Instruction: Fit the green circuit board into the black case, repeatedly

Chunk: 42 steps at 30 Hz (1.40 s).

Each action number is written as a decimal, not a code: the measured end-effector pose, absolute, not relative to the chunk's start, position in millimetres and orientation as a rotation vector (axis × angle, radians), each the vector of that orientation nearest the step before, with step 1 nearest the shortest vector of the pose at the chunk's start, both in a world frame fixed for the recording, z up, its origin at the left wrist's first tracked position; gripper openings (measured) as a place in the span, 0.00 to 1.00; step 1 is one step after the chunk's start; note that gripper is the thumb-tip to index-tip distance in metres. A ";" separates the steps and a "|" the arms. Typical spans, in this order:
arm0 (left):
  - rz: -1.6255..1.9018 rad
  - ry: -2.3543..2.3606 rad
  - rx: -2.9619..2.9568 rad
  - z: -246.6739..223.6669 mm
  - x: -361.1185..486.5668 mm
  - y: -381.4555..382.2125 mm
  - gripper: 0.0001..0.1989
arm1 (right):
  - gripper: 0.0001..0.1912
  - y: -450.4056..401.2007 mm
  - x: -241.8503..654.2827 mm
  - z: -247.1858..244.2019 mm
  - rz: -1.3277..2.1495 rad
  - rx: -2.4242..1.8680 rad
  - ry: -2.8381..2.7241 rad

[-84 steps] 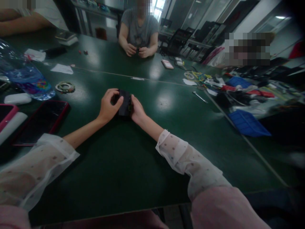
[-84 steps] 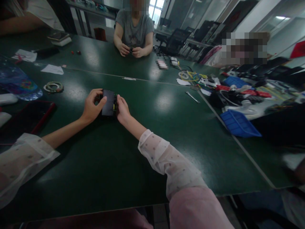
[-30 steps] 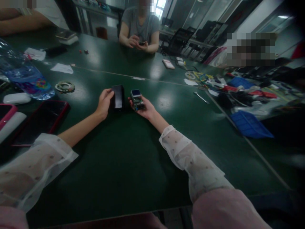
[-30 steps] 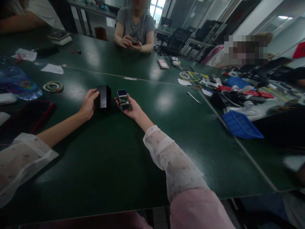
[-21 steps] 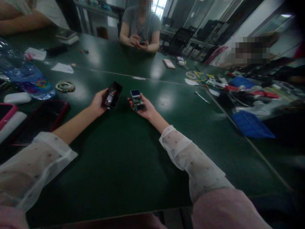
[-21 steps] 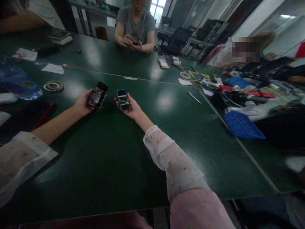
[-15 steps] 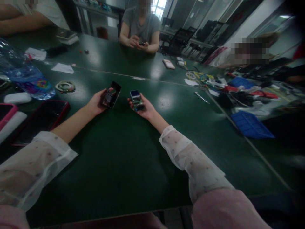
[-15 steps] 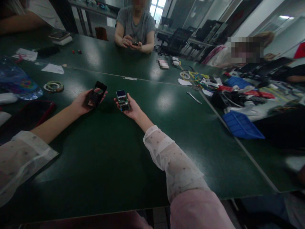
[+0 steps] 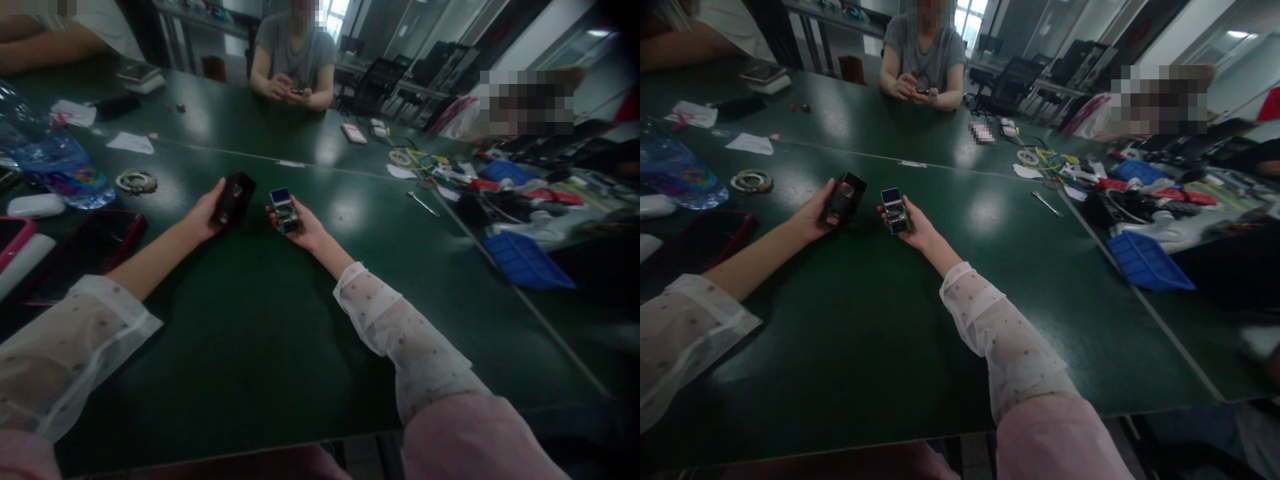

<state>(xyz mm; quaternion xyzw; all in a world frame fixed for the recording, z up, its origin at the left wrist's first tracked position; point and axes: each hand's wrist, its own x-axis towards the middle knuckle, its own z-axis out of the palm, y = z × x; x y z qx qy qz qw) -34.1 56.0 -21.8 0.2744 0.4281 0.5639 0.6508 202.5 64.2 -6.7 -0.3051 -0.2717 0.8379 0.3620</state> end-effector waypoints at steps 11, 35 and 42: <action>1.448 1.217 0.739 -19.5 -13.8 48.0 0.16 | 0.15 66.6 193.0 -12.6 2.011 -0.878 -0.792; 1.572 1.186 0.664 -29.6 13.2 31.4 0.15 | 0.24 44.7 168.3 -0.2 1.241 -1.122 -1.159; 1.592 1.156 0.627 -24.9 16.4 31.2 0.15 | 0.26 49.5 141.9 -0.9 1.200 -1.192 -1.143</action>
